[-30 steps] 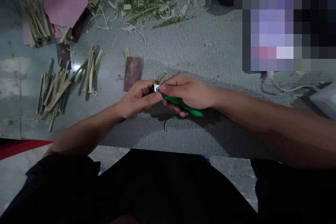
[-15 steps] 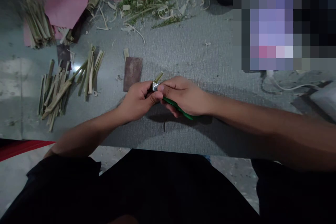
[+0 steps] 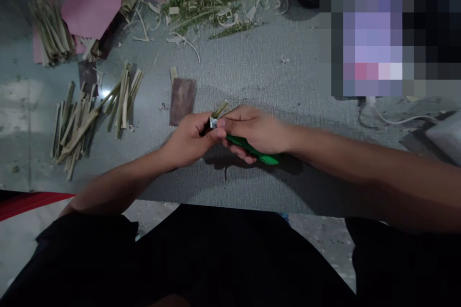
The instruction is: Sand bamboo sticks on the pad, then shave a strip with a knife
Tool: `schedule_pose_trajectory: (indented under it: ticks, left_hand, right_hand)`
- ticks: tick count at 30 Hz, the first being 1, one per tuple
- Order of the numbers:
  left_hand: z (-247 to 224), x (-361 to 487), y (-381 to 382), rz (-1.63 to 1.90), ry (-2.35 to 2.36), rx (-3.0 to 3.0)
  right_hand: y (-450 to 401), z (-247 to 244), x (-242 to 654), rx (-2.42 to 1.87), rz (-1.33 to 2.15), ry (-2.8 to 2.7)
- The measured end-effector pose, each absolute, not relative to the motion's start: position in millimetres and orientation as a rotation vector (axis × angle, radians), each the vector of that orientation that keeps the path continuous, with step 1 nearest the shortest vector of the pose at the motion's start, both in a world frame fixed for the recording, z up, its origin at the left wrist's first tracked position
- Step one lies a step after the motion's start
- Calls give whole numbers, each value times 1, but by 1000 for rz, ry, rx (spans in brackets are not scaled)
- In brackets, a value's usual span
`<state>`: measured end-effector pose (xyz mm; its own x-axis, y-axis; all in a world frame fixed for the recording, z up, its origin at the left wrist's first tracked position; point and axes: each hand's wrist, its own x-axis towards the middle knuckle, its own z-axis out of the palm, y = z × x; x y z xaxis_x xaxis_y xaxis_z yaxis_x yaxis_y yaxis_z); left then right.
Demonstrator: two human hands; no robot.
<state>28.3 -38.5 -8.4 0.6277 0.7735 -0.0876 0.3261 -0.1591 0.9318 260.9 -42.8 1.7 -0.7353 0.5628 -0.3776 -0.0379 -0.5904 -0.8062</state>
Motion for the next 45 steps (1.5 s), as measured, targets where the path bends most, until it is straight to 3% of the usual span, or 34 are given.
schedule_pose_trajectory:
  ticks: [8, 17, 24, 34, 45]
  left_hand:
    - [-14, 28, -38, 572, 1006, 1742]
    - [-8, 29, -35, 520, 899, 1718]
    - [-17, 27, -36, 589, 961, 1834]
    - [-12, 33, -38, 573, 979, 1704]
    - [10, 28, -28, 334, 833, 1443]
  right_hand:
    - [-60, -8, 246, -984, 1958, -1242]
    - [-43, 5, 260, -941, 2364, -1198]
    - [-59, -4, 246, -1007, 2012, -1245]
    - [-68, -5, 241, -1062, 1819, -1247]
    - [-39, 1, 264, -859, 2391, -1174]
